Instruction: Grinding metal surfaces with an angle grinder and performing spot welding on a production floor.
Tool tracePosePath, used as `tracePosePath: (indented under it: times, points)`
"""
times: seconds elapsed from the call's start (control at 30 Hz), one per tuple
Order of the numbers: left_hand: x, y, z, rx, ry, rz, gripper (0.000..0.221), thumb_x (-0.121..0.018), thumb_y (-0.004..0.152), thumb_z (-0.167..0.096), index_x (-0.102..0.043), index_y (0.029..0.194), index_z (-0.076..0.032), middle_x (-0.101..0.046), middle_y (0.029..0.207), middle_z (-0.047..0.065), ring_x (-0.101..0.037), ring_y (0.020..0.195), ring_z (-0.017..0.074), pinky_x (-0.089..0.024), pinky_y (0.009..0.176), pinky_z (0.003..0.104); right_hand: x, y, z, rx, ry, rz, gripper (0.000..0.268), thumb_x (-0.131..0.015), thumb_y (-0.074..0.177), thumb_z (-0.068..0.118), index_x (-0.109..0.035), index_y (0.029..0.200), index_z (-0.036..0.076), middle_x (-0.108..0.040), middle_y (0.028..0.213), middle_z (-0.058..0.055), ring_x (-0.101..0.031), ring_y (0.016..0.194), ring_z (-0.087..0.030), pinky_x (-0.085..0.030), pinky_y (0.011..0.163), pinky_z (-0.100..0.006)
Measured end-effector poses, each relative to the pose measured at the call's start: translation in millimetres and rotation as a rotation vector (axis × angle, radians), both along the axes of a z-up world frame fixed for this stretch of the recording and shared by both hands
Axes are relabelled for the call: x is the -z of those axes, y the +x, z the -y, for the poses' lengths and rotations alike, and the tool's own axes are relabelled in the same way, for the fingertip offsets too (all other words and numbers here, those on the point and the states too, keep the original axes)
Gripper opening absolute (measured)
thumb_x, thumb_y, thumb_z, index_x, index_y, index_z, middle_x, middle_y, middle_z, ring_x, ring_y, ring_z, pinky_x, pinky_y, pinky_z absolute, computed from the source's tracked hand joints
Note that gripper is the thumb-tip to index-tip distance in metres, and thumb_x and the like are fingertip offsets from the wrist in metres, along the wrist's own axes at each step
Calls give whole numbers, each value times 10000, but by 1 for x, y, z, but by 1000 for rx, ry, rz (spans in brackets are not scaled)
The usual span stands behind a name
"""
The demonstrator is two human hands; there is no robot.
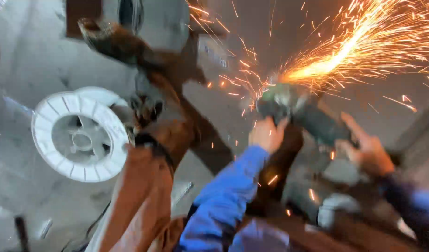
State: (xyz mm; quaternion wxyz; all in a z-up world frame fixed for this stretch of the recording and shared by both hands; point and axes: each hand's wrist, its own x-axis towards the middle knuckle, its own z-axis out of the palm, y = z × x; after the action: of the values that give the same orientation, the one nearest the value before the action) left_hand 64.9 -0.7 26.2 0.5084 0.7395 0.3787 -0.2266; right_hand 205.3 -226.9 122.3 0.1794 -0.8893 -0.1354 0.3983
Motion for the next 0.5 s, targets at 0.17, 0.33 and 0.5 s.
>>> tracePosePath:
  times: [0.17, 0.33, 0.5]
  points:
    - [8, 0, 14, -29, 133, 79, 683, -472, 911, -651, -678, 949, -1, -733, 882, 279, -671, 790, 533, -527, 674, 593, -17, -6, -4, -37, 2, -41, 804, -662, 887, 38, -349, 1627, 74, -609, 1345, -307, -626, 1152, -406, -484, 858, -450]
    - [-1, -5, 11, 31, 97, 9, 663, -478, 948, -631, -664, 1038, -1, -721, 939, 290, -672, 869, 524, -537, 745, 582, -9, -2, 8, -5, -94, -81, 837, -682, 879, 119, -360, 1643, 235, -697, 1182, -234, -675, 861, -340, -528, 742, -428]
    - [9, -14, 19, 41, 72, 39, 661, -456, 921, -653, -653, 1074, -40, -739, 954, 279, -706, 872, 500, -563, 737, 567, -18, -9, 9, -32, -58, -42, 835, -684, 879, 121, -365, 1650, 143, -641, 1227, -297, -635, 982, -386, -493, 820, -442]
